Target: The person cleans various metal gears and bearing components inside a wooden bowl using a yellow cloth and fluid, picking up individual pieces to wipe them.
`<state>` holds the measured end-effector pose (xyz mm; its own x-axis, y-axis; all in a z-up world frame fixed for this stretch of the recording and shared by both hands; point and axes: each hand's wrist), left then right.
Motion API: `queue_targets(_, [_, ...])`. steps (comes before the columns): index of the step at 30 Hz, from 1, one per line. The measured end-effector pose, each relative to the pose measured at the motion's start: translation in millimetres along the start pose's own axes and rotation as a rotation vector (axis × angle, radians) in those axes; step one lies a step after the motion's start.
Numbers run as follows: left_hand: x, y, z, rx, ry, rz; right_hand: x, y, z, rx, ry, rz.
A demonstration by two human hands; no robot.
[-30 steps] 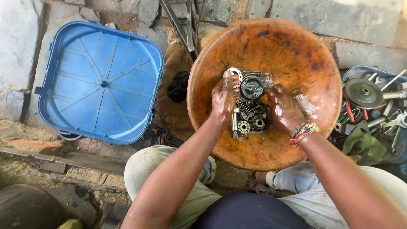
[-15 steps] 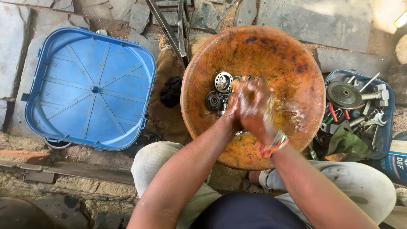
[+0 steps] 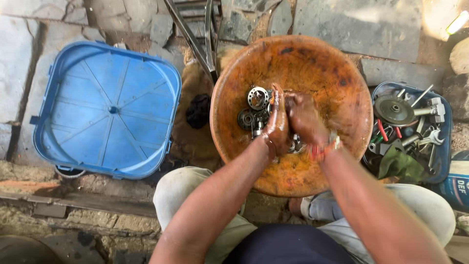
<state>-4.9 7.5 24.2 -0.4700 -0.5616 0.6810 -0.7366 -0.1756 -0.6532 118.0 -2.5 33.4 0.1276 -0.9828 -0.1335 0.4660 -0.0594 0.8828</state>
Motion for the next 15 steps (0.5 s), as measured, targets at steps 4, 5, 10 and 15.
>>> queue_targets(4, [16, 5, -11, -0.059, -0.018, 0.121, 23, 5, 33, -0.66, 0.133, -0.354])
queue_targets(5, [25, 2, -12, -0.104, -0.027, 0.179, 10, 15, 26, -0.437, 0.008, -0.301])
queue_targets(10, [62, -24, -34, -0.157, -0.171, 0.581, -15, 61, 14, -0.526, -0.458, -0.281])
queue_targets(15, [57, -22, -28, -0.096, -0.003, 0.458, 3, 28, 34, -0.547, -1.003, -0.321])
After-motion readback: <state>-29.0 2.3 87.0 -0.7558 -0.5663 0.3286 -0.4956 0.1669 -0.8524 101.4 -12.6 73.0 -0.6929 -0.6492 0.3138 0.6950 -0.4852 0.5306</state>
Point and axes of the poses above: each hand's wrist, its own x-axis away from the middle knuckle, its own y-axis out of the back of the hand, z = x × y, and after that the axes turned 7 degrees about -z, right-handed
